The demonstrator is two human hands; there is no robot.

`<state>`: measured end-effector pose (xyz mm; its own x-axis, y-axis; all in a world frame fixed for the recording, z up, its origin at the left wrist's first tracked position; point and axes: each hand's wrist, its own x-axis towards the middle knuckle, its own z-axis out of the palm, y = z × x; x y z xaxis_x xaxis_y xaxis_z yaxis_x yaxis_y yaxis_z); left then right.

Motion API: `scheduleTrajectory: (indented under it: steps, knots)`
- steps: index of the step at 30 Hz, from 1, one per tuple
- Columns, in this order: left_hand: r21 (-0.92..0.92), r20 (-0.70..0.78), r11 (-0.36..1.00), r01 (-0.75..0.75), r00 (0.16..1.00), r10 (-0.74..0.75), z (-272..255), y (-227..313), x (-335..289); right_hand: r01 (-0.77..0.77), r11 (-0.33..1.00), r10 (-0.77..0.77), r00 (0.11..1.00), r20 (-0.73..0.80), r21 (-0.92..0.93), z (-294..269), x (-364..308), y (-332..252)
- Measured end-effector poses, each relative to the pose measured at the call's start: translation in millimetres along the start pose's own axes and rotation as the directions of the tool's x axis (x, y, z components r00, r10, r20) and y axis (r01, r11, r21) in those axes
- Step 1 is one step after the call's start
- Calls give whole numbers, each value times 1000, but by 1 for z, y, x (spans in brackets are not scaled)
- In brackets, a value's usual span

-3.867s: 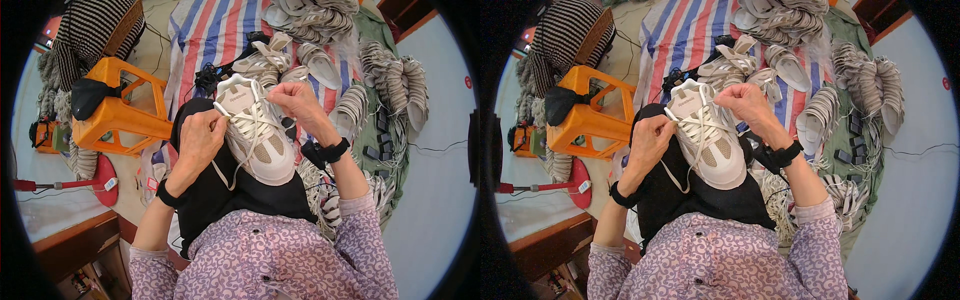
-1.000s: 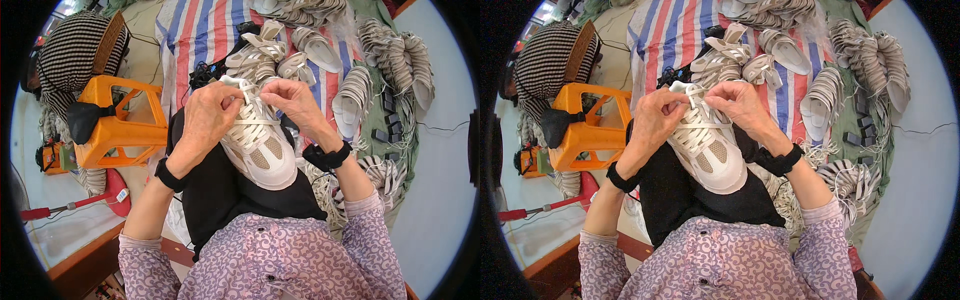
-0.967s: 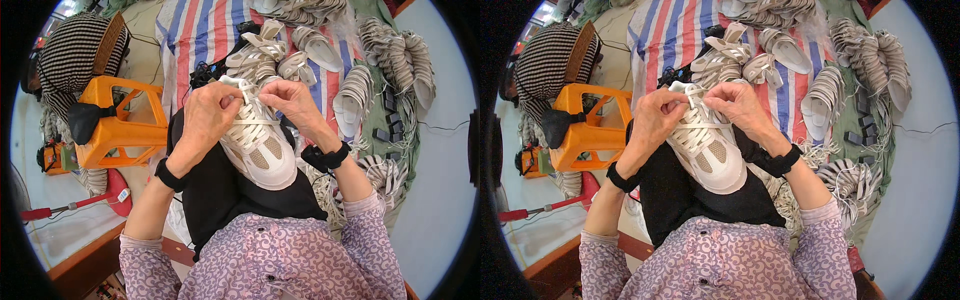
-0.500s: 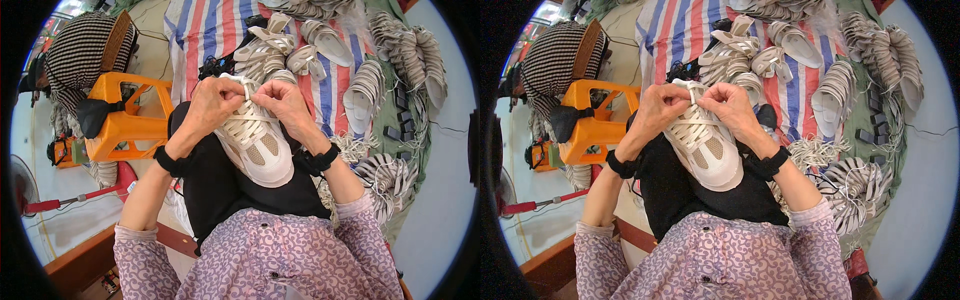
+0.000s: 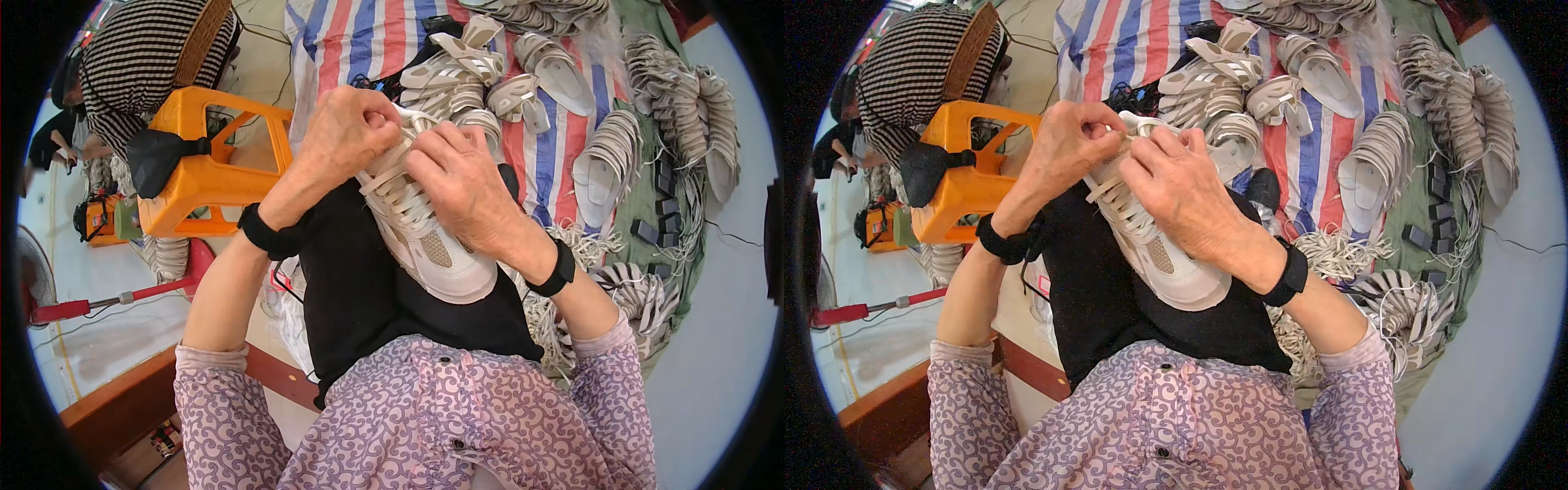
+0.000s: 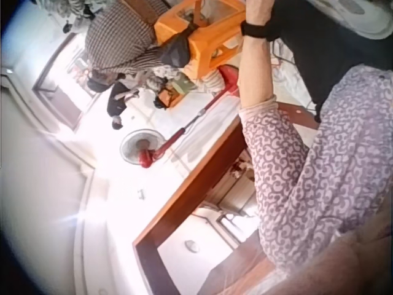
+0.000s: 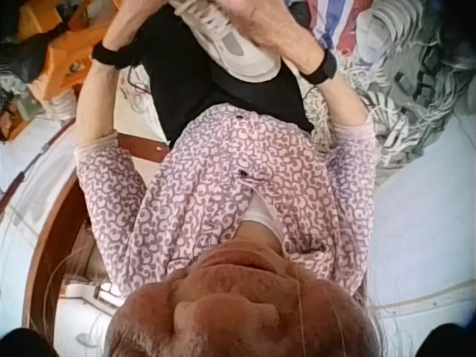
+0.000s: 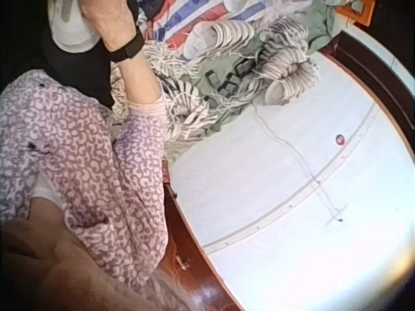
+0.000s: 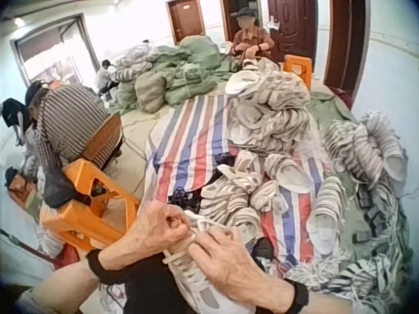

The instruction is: Insert and arrange shoelaces on a white sneaker.

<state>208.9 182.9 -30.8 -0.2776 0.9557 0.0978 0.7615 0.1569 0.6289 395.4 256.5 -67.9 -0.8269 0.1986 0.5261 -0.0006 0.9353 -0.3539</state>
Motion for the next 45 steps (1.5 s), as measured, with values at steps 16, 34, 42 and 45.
scheduleTrajectory:
  steps: [16,34,42,45]
  knots:
    - [30,-410,960,278,879,-242,-72,-81,-101,-490,592,359,871,335,639,-18,37,37]
    - [25,-669,838,546,631,-392,-147,-184,-217,-385,731,196,909,367,563,-45,43,35]
    - [-837,-407,537,104,537,-739,-169,-172,-140,213,964,-170,954,248,-157,-28,47,8]
    - [-911,-349,409,-58,639,-685,-182,-182,-122,296,914,-200,924,326,-278,-23,49,4]
